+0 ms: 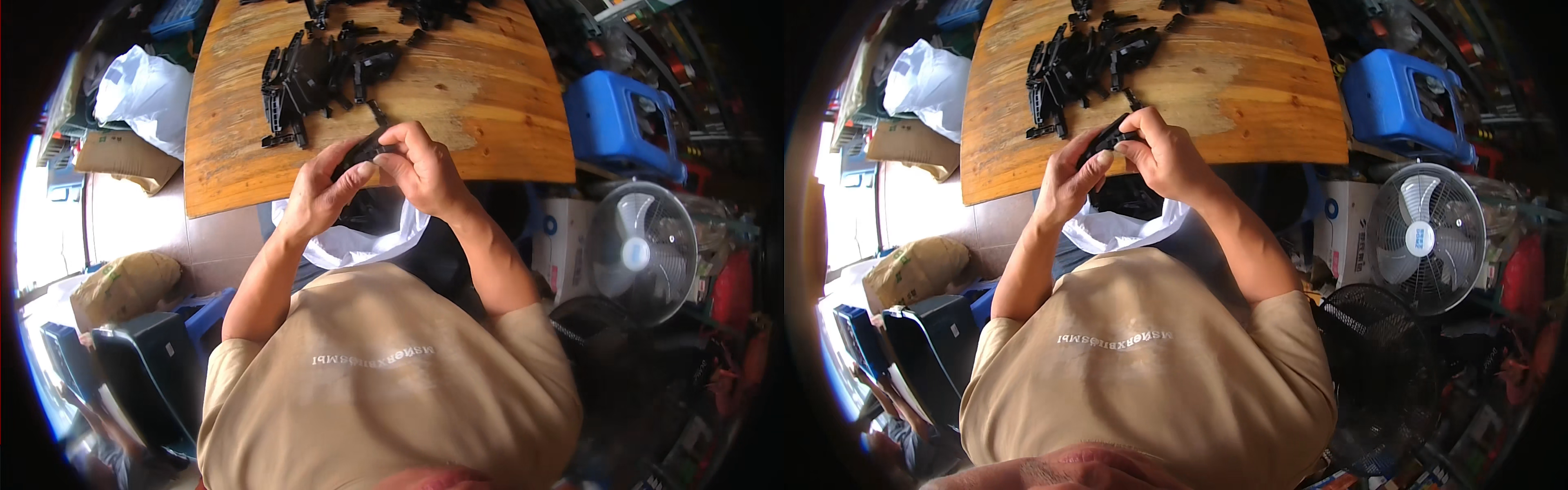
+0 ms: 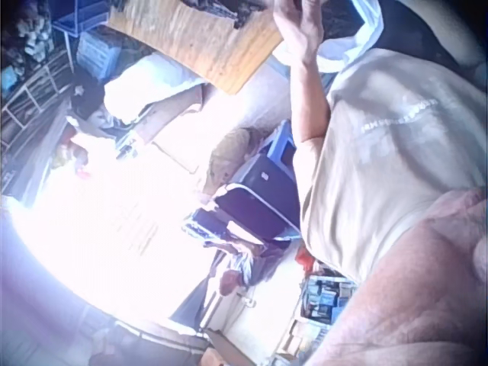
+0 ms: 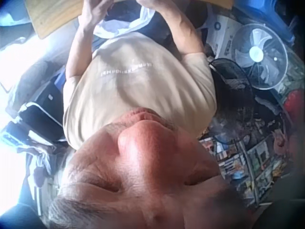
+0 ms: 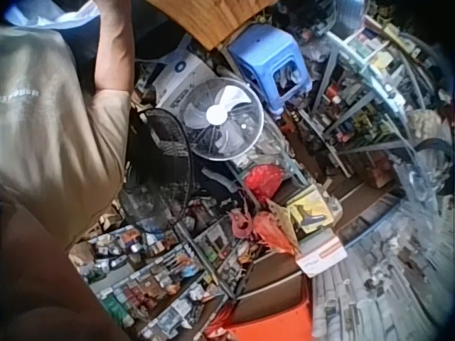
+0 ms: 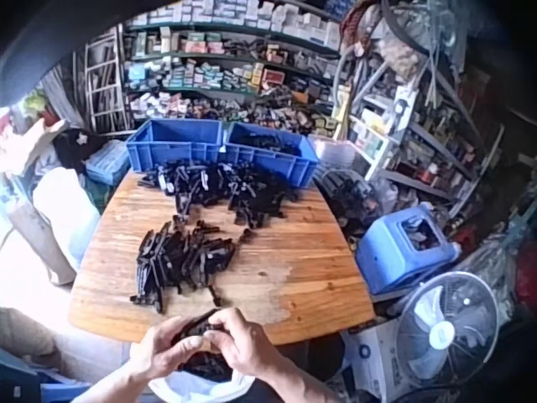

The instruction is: The person sorts and inspects small black plastic components by hand at a wooden workbench.

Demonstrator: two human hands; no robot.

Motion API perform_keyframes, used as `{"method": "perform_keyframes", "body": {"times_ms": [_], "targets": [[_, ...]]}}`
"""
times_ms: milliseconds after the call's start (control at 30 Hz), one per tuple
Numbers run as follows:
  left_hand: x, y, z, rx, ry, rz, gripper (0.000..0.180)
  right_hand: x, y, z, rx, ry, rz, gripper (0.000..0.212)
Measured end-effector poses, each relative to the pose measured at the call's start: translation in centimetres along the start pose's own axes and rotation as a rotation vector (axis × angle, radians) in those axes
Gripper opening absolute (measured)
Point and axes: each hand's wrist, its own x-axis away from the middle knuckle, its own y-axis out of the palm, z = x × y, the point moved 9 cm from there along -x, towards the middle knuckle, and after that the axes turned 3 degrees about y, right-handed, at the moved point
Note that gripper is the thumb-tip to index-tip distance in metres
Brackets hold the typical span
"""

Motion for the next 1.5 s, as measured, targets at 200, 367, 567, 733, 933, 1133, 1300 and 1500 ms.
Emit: {"method": "perform_keyframes", "body": {"times_ms": [200,367,567,733,933,1133,1300,1500], "targets": [[0.3,1.0,2.6,-0.355,0.401,0.004,0.033,1.4,-0.8,-0.2,-0.094,0.134,-0.002,0.021],[1.7,0.8,2.0,-0.333,0.411,0.037,0.033,2.4,-0.2,1.2,-0.167,0.209,-0.034,0.029],[2.9,0.5,1.1,-0.356,0.341,0.022,0.033,2.2,0.7,-2.2,0.115,0.057,-0.200,0.033],[3.5,0.0,0.1,-0.298,0.355,-0.004,0.034,2.3,1.1,-1.7,0.122,0.038,-0.171,0.025],[3.8,-0.9,-2.3,0.060,0.202,0.145,0.039,2.3,2.4,1.3,0.029,0.287,-0.258,0.025],[2.5,-0.8,-3.6,0.197,0.084,0.115,0.026,-4.3,-2.3,2.5,0.544,0.099,0.059,0.034],[-1.4,-7.7,-2.0,-0.199,0.014,0.355,0.029,-7.6,-1.0,6.4,0.684,0.260,-0.083,0.040],[-8.1,-9.1,1.0,-1.375,0.055,0.152,0.044,-6.1,-1.8,4.1,0.446,0.074,0.005,0.030]]}}
